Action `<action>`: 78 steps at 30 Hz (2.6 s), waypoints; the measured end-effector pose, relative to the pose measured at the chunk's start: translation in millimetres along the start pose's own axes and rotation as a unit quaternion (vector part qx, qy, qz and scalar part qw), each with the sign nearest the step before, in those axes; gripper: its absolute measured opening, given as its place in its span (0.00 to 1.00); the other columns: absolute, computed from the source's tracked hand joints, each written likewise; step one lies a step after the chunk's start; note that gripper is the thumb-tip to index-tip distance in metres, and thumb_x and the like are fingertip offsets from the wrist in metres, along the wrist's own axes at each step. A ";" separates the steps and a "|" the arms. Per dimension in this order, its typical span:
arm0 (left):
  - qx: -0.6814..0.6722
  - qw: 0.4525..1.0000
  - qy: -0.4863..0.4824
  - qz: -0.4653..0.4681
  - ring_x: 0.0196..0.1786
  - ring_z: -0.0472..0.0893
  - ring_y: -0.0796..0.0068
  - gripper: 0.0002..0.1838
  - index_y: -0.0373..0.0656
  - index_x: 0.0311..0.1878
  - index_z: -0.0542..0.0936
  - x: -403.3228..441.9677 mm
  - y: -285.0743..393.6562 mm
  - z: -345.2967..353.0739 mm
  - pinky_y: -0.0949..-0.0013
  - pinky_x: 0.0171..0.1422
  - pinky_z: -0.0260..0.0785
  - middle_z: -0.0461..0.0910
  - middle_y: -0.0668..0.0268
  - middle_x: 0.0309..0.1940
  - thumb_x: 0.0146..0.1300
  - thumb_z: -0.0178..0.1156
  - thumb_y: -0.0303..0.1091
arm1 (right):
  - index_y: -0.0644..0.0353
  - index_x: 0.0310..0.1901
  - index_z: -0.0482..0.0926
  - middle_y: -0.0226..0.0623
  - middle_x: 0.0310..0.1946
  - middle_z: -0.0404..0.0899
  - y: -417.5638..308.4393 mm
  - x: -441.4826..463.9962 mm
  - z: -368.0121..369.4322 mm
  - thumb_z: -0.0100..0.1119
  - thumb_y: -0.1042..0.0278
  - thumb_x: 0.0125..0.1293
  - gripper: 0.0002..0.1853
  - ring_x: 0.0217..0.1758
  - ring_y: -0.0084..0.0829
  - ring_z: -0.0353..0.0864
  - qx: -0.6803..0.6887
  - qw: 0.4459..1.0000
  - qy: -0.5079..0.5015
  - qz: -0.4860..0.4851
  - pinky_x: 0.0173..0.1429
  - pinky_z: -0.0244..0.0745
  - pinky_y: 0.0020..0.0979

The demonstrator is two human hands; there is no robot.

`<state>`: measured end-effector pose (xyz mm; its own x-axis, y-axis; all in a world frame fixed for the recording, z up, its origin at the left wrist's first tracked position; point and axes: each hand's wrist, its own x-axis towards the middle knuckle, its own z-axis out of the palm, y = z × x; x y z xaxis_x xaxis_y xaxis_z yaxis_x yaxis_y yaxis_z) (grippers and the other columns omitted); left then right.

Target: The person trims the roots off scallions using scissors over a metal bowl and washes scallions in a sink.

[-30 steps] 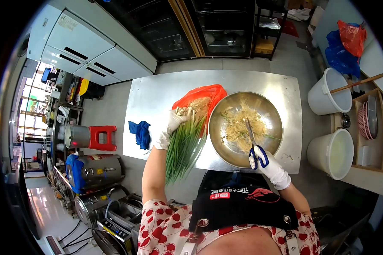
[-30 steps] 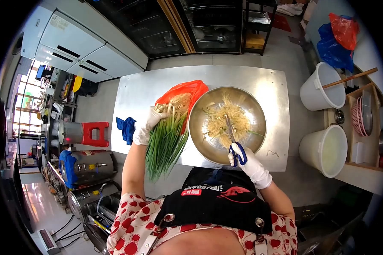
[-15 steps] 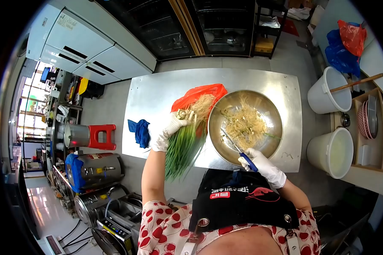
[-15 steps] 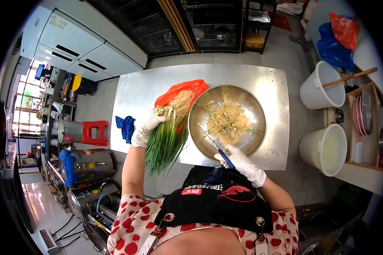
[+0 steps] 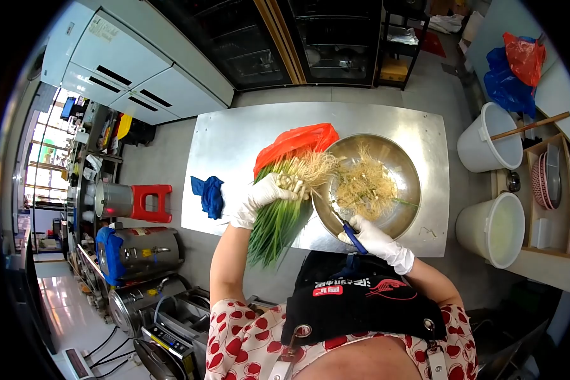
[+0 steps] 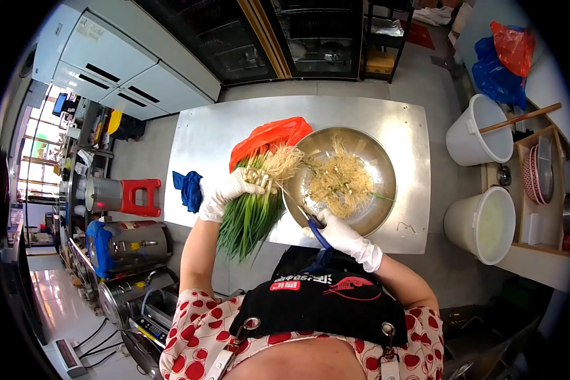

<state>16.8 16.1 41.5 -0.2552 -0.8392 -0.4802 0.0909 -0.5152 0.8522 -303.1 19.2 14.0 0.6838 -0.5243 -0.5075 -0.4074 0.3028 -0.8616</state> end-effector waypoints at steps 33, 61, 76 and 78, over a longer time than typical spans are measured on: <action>0.029 0.997 0.039 0.061 0.48 0.83 0.63 0.25 0.31 0.52 0.78 -21.9 9.6 -37.5 0.65 0.57 0.74 0.83 0.53 0.46 0.50 0.72 0.30 | 0.62 0.33 0.75 0.41 0.28 0.80 -39.5 57.7 -13.2 0.55 0.39 0.67 0.27 0.25 0.25 0.75 0.207 0.976 -0.060 -0.016 0.31 0.73 0.26; 0.092 0.996 -0.005 0.015 0.37 0.80 0.80 0.13 0.37 0.42 0.83 44.7 31.0 38.6 0.73 0.46 0.73 0.83 0.70 0.35 0.52 0.71 0.26 | 0.68 0.47 0.71 0.35 0.35 0.78 3.7 -7.2 -49.9 0.68 0.52 0.62 0.26 0.35 0.21 0.74 0.053 0.998 0.010 0.036 0.41 0.71 0.22; 0.064 0.996 0.027 0.048 0.36 0.79 0.80 0.11 0.37 0.43 0.83 40.9 16.2 40.9 0.73 0.44 0.72 0.84 0.69 0.34 0.57 0.67 0.28 | 0.66 0.47 0.71 0.34 0.34 0.78 -11.8 -3.6 -64.6 0.67 0.51 0.63 0.25 0.36 0.21 0.74 -0.021 0.999 0.015 0.044 0.43 0.71 0.23; 0.041 0.996 0.015 0.074 0.36 0.79 0.80 0.10 0.37 0.42 0.83 44.1 11.4 43.3 0.73 0.43 0.72 0.83 0.69 0.33 0.58 0.67 0.29 | 0.66 0.47 0.72 0.35 0.35 0.79 -3.4 -4.4 -64.9 0.66 0.51 0.63 0.25 0.37 0.21 0.74 0.012 0.999 0.013 0.028 0.44 0.71 0.22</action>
<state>-35.2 -19.2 39.0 -0.2158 -0.9106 -0.3526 0.0461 -0.3701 0.9278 -344.0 -31.2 19.6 0.6439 -0.5267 -0.5549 -0.4298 0.3510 -0.8319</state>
